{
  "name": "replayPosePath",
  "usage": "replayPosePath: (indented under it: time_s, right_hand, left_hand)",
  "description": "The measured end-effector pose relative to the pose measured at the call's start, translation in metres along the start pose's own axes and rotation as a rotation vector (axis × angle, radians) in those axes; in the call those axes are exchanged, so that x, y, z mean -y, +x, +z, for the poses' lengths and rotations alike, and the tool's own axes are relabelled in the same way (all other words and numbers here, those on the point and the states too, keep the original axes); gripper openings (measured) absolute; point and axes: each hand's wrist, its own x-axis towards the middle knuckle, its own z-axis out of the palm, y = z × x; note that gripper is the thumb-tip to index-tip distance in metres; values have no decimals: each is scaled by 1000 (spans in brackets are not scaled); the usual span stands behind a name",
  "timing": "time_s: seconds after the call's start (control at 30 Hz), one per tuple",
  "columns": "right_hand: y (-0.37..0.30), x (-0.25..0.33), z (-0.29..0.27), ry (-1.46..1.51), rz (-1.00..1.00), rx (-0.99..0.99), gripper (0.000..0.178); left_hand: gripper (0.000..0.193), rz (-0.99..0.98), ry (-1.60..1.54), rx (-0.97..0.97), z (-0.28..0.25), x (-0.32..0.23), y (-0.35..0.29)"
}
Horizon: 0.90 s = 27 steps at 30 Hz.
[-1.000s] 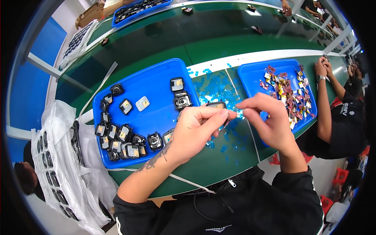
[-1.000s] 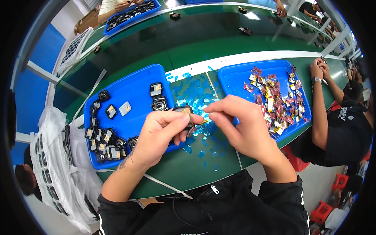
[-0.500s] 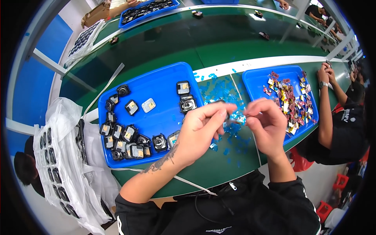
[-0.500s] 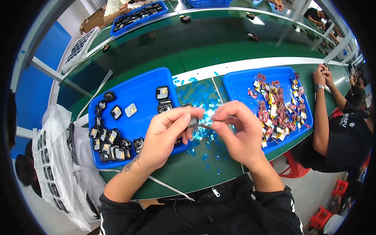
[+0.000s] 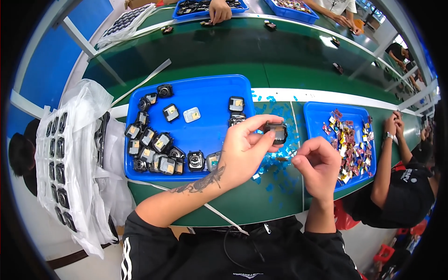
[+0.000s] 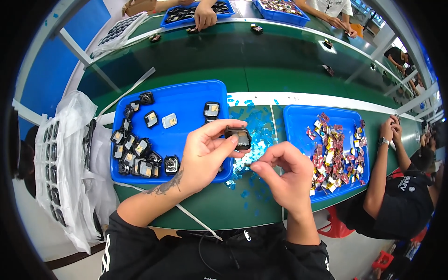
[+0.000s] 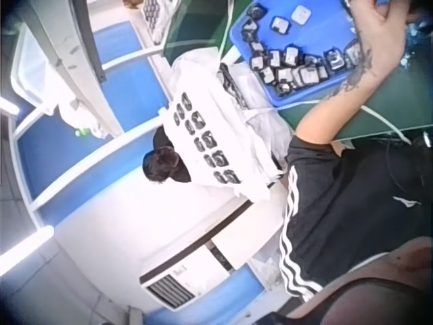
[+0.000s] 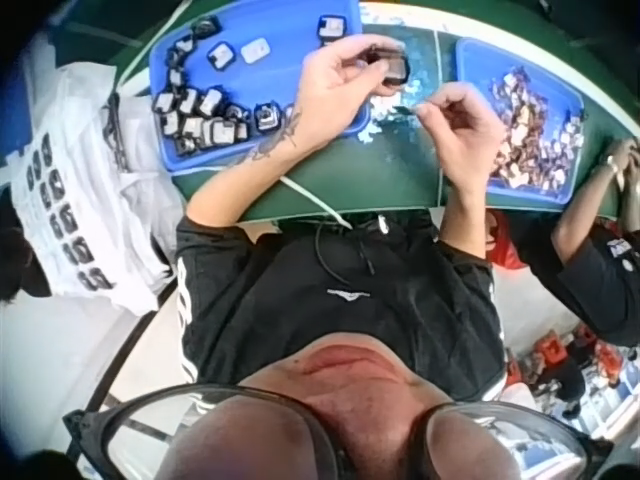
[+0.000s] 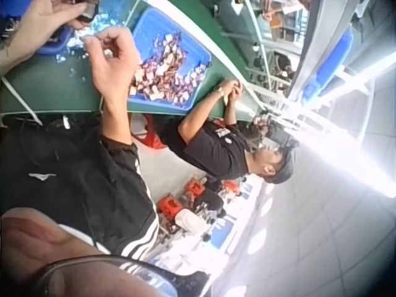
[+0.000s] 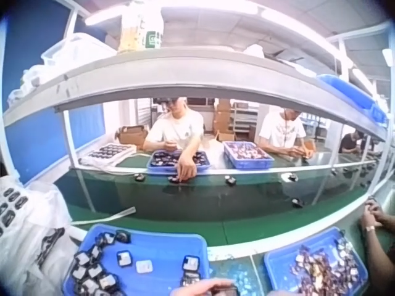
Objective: Assembling small electronic components, specifically attaching camera modules or similar sensors to a housing.
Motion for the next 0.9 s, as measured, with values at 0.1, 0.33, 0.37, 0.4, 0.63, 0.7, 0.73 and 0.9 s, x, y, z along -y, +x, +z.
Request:
replayPosePath:
  time_s: [0.1, 0.33, 0.37, 0.4, 0.63, 0.7, 0.73, 0.9]
  right_hand:
    - [7, -1, 15, -116, -194, -79, 17]
    - [18, 7, 36, -581, -459, -118, 19]
    - [17, 8, 37, -554, -411, -101, 21]
    - [16, 9, 37, -552, -409, -97, 21]
    - [-2, 20, 15, -224, -108, -154, 23]
    - [0, 19, 7, -309, -217, -114, 18]
    - [-1, 18, 5, -395, -329, -74, 13]
    - [-10, 15, -6, -172, -118, 209, 13]
  left_hand:
    - [30, 102, 38, -98, 7, 9, -9]
    - [29, 92, -19, -157, 6, 16, -14]
    - [27, 116, -46, -172, 8, 16, -10]
    - [25, 137, -65, -202, 6, 15, -10]
    - [20, 16, -116, -206, 3, 5, -3]
    - [22, -99, -184, -142, 0, 2, -4]
    - [23, -212, -250, -76, 0, 2, -4]
    - [22, -239, -497, 277, -8, 2, -2]
